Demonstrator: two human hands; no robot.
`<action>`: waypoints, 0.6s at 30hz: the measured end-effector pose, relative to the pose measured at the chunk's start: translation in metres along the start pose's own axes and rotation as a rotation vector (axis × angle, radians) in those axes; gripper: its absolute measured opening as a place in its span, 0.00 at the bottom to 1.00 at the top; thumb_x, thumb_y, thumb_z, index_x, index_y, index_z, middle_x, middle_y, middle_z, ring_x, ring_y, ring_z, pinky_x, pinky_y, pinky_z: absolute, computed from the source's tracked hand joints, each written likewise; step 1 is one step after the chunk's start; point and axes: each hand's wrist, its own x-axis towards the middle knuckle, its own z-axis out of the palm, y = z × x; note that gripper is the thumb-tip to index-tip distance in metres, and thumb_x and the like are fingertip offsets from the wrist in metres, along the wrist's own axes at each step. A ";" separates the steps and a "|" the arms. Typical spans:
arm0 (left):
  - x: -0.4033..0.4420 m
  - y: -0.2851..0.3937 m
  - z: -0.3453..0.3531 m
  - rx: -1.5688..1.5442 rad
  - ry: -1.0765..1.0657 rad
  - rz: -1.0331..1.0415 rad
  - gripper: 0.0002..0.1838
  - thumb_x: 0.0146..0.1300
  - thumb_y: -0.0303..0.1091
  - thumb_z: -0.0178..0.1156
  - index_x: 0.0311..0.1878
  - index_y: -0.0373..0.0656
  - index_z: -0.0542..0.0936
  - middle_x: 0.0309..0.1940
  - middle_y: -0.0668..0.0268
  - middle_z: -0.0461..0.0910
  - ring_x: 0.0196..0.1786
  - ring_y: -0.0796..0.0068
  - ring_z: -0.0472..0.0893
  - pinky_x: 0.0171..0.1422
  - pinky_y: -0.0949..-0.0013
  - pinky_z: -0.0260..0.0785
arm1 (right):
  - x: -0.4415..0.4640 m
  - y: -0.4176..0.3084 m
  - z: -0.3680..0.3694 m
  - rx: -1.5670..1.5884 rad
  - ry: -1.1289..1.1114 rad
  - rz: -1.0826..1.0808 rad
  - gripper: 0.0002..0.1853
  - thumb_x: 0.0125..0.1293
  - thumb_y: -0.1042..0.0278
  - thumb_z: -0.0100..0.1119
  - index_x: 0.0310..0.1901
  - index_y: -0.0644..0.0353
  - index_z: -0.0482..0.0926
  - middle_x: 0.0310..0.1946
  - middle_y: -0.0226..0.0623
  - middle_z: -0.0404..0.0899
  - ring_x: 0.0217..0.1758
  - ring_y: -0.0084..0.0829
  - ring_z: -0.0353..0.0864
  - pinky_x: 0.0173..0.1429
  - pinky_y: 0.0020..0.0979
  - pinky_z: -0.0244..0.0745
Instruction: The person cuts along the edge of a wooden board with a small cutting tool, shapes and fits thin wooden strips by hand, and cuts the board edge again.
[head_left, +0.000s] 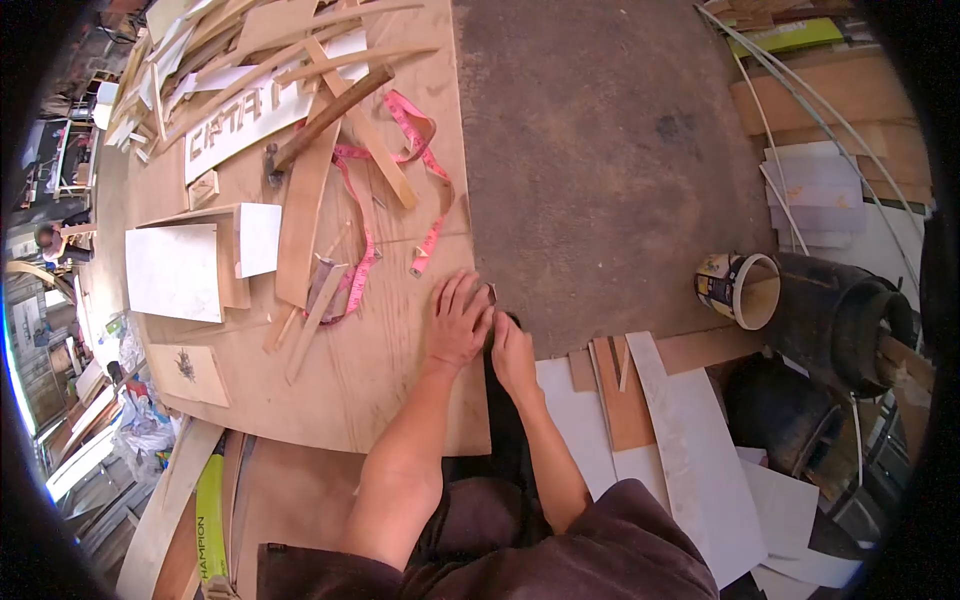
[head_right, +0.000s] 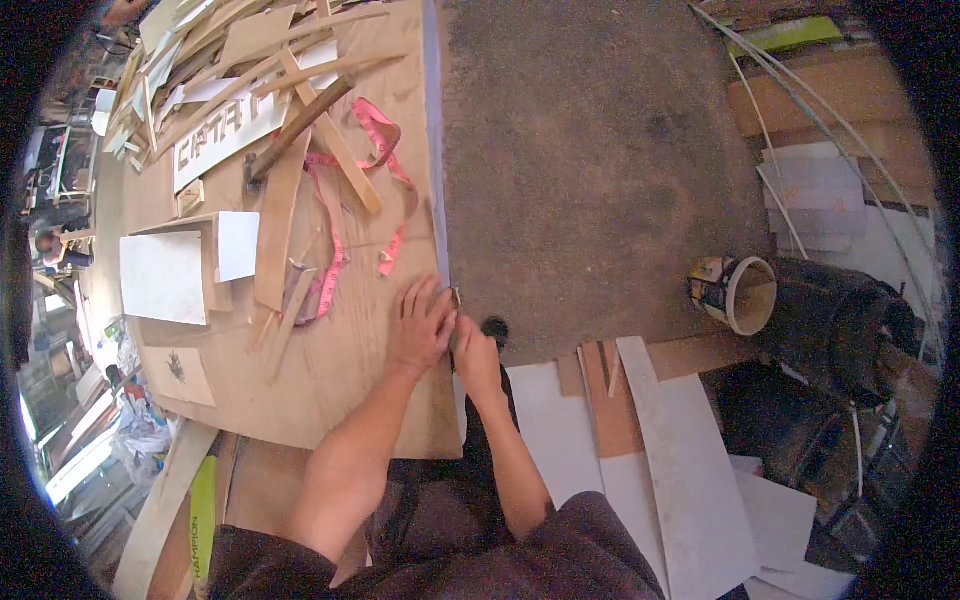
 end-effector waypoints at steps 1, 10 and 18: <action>-0.001 0.000 0.001 -0.016 0.000 -0.015 0.19 0.64 0.39 0.58 0.57 0.46 0.77 0.65 0.60 0.70 0.73 0.58 0.63 0.79 0.50 0.50 | -0.015 0.012 0.003 -0.046 0.025 0.010 0.26 0.80 0.56 0.35 0.41 0.71 0.77 0.40 0.66 0.77 0.48 0.68 0.74 0.46 0.54 0.70; -0.001 -0.001 -0.002 0.010 -0.036 -0.016 0.19 0.66 0.40 0.56 0.58 0.46 0.76 0.65 0.60 0.69 0.73 0.58 0.63 0.79 0.50 0.49 | -0.005 0.017 0.009 -0.093 0.061 -0.126 0.24 0.80 0.54 0.35 0.47 0.67 0.77 0.36 0.66 0.78 0.41 0.66 0.78 0.43 0.58 0.72; -0.001 -0.002 -0.004 0.030 -0.015 -0.015 0.17 0.68 0.38 0.53 0.57 0.45 0.76 0.64 0.60 0.70 0.72 0.60 0.64 0.79 0.51 0.50 | 0.003 0.024 0.022 0.002 0.097 -0.076 0.23 0.80 0.57 0.35 0.41 0.69 0.74 0.32 0.65 0.74 0.38 0.68 0.72 0.38 0.52 0.68</action>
